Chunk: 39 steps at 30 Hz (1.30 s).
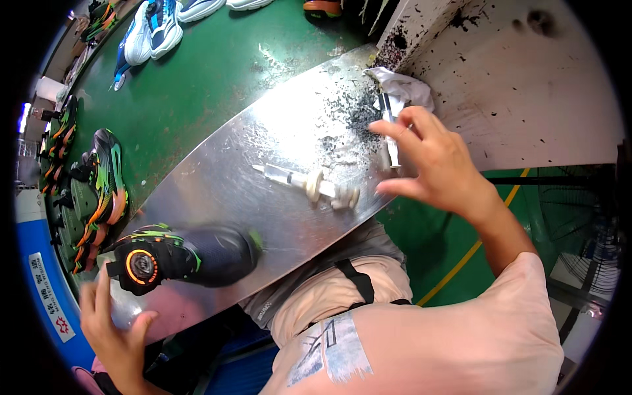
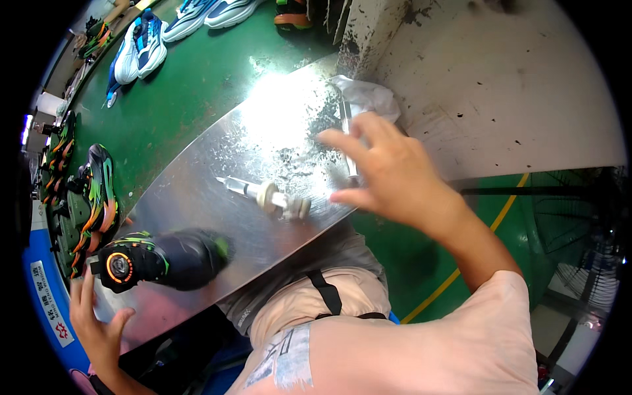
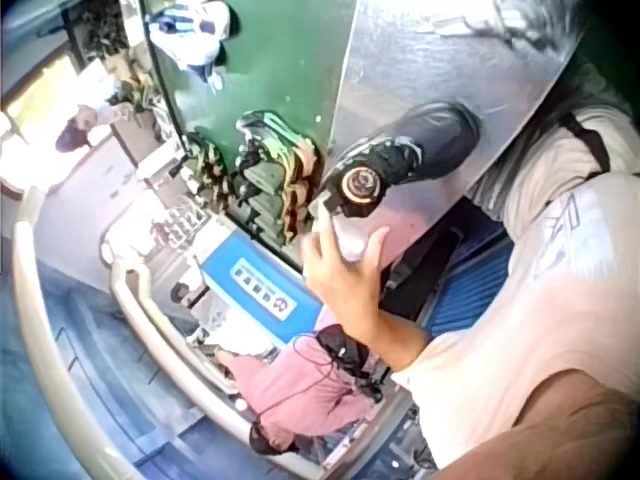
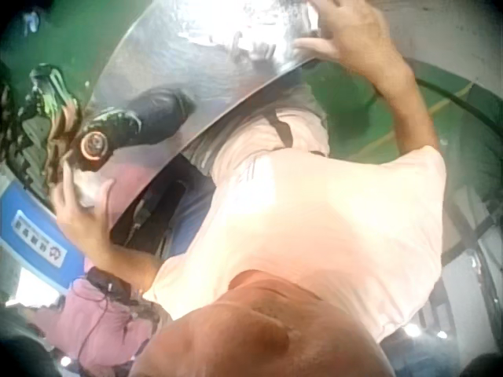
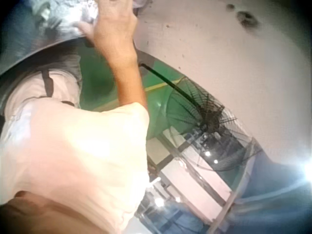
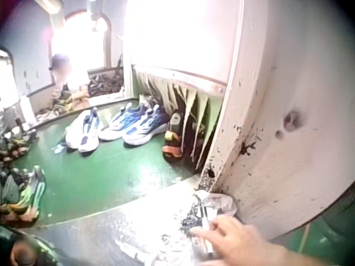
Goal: The person applies a liquid substance along the seams and edges of a shoe using a syringe, repeatedly picking up shoes from an assembly line and placing them back after treatment.
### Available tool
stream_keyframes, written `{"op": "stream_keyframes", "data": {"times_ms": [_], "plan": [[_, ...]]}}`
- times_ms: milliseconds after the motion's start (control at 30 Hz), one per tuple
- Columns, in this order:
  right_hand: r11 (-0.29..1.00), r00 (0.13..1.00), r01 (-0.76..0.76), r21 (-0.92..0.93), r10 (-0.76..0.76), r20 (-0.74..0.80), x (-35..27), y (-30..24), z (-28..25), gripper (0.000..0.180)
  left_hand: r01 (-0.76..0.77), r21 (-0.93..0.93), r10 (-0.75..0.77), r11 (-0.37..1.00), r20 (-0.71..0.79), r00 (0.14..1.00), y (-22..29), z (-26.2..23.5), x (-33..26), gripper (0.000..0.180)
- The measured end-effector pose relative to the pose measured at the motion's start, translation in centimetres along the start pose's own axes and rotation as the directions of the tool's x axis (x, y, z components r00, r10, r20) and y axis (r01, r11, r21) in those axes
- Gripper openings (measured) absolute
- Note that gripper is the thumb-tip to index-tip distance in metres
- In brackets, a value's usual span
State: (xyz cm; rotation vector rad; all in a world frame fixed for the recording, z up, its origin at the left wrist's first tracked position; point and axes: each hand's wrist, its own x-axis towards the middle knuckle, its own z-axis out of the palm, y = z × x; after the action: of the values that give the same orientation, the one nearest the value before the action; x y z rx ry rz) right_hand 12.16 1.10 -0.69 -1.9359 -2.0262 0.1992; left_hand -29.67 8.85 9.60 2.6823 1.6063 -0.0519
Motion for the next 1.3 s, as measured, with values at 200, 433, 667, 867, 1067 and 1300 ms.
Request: {"op": "stream_keyframes", "data": {"times_ms": [200, 433, 667, 867, 1067, 1300], "plan": [[0.965, 0.987, -0.12, 0.235, 0.092, 0.128, -2.6, 4.0, 2.4, 0.04, -0.246, -0.421, 0.253, 0.873, -0.04, 0.967, 2.0, 5.7, 9.2, 0.079], [0.642, 0.972, -0.229, 0.731, 0.115, 0.204, -5.4, 2.0, 2.7, 0.041, -0.466, -0.273, 0.345, 0.842, -0.391, 0.853, 0.3, 7.2, 1.7, 0.05], [0.5, 0.914, -0.34, 0.796, 0.377, 0.153, -5.2, 2.4, 1.1, 0.06, -0.352, -0.171, 0.189, 0.92, -0.595, 0.781, 3.6, 10.0, -3.9, 0.016], [0.185, 0.976, -0.192, 0.964, 0.139, 0.168, -1.1, -2.9, -4.2, 0.079, -0.317, -0.165, 0.139, 0.934, -0.649, 0.748, 6.7, 10.7, -3.5, 0.005], [0.077, 0.788, -0.346, 0.935, -0.517, 0.335, 7.7, -13.4, -1.1, 0.07, -0.283, -0.249, 0.066, 0.926, -0.631, 0.773, 8.6, 11.2, -4.1, 0.01], [0.109, 0.691, -0.562, 0.82, -0.484, 0.538, 9.3, -14.2, -0.4, 0.073, -0.316, -0.276, 0.06, 0.908, -0.661, 0.748, 11.5, 11.3, -3.5, 0.006]]}}
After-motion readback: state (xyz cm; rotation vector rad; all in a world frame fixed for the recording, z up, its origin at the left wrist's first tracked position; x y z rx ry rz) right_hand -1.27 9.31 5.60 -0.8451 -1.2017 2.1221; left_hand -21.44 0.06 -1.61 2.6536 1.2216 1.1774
